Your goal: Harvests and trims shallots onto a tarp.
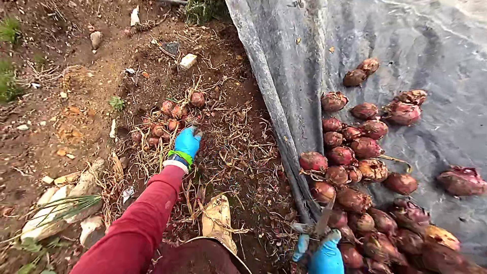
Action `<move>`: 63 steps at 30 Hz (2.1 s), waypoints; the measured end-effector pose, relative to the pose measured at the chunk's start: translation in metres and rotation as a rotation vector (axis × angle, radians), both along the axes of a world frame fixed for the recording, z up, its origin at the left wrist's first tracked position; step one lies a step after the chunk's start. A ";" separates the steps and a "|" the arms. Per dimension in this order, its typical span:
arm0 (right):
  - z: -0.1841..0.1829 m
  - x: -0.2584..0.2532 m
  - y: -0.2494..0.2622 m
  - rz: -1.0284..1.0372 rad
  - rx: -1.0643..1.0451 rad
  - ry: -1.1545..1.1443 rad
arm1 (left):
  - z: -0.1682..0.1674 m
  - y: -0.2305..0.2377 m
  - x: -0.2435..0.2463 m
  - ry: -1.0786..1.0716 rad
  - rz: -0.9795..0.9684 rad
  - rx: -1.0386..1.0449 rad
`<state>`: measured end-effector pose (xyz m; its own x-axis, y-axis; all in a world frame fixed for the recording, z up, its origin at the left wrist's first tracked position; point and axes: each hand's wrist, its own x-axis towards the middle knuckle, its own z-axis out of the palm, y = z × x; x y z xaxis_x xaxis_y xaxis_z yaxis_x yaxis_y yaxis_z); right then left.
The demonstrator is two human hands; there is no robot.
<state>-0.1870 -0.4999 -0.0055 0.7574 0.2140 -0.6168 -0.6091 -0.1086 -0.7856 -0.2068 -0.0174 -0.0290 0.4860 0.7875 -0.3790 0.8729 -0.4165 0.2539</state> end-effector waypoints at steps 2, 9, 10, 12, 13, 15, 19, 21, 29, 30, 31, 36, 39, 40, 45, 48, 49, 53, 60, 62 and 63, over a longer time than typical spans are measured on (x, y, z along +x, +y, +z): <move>-0.009 -0.001 0.022 0.091 -0.025 0.058 | -0.028 0.042 -0.014 0.128 0.104 0.078; -0.016 0.007 0.088 0.412 -0.083 0.124 | -0.030 0.100 -0.012 0.568 -0.166 -0.132; -0.017 0.007 0.093 0.436 -0.083 0.139 | -0.029 0.100 -0.018 0.545 -0.235 -0.156; -0.023 0.007 0.100 0.453 -0.075 0.163 | -0.018 0.074 -0.034 0.482 -0.326 -0.194; -0.026 0.006 0.101 0.450 -0.069 0.173 | -0.014 0.053 -0.043 0.459 -0.332 -0.230; -0.032 0.004 0.100 0.437 -0.055 0.203 | -0.017 0.009 -0.067 0.426 -0.278 -0.311; -0.050 0.002 0.100 0.414 -0.005 0.349 | -0.001 -0.037 -0.068 0.408 -0.316 -0.315; -0.048 -0.001 0.100 0.459 0.112 0.375 | 0.034 -0.064 -0.048 0.339 -0.491 -0.314; 0.018 0.037 0.090 0.612 0.114 -0.016 | 0.116 -0.119 0.034 0.350 -1.291 -0.227; 0.021 0.035 0.079 0.574 0.139 -0.017 | 0.120 -0.118 0.040 0.319 -1.262 -0.158; 0.021 0.030 0.068 0.514 0.152 -0.014 | 0.125 -0.125 0.047 0.288 -1.226 -0.125; 0.027 0.013 0.014 0.494 0.043 -0.106 | 0.155 -0.248 0.068 0.302 -1.518 -0.403; 0.027 0.000 -0.010 0.154 0.053 -0.163 | 0.134 -0.253 0.076 0.133 -1.457 -0.466; 0.023 0.005 -0.015 0.003 0.114 -0.139 | 0.128 -0.232 0.080 0.091 -1.308 -0.460; 0.006 0.019 -0.023 -0.169 0.078 -0.013 | 0.116 -0.055 0.035 -0.001 -0.353 -0.128; -0.006 0.017 0.008 0.033 -0.005 0.100 | 0.091 0.050 0.003 0.009 0.099 0.132; -0.009 0.018 0.025 0.117 -0.028 0.100 | 0.081 0.074 -0.001 0.022 0.192 0.164; -0.013 0.029 0.097 0.361 -0.066 0.061 | 0.009 0.109 0.002 0.057 0.406 0.062; -0.020 0.051 0.159 0.424 -0.057 0.039 | -0.055 0.055 -0.030 -0.325 0.836 -0.153; -0.021 0.049 0.154 0.418 -0.049 0.068 | -0.057 0.020 -0.056 -0.192 0.747 -0.222; -0.023 0.045 0.151 0.410 -0.046 0.107 | -0.053 0.007 -0.067 -0.086 0.658 -0.236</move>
<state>-0.1419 -0.3485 -0.0287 0.5467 0.4548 -0.7031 -0.5861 -0.3919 -0.7092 -0.2737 -0.0101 -0.0821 -0.0274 0.8296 -0.5577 0.8976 0.2659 0.3515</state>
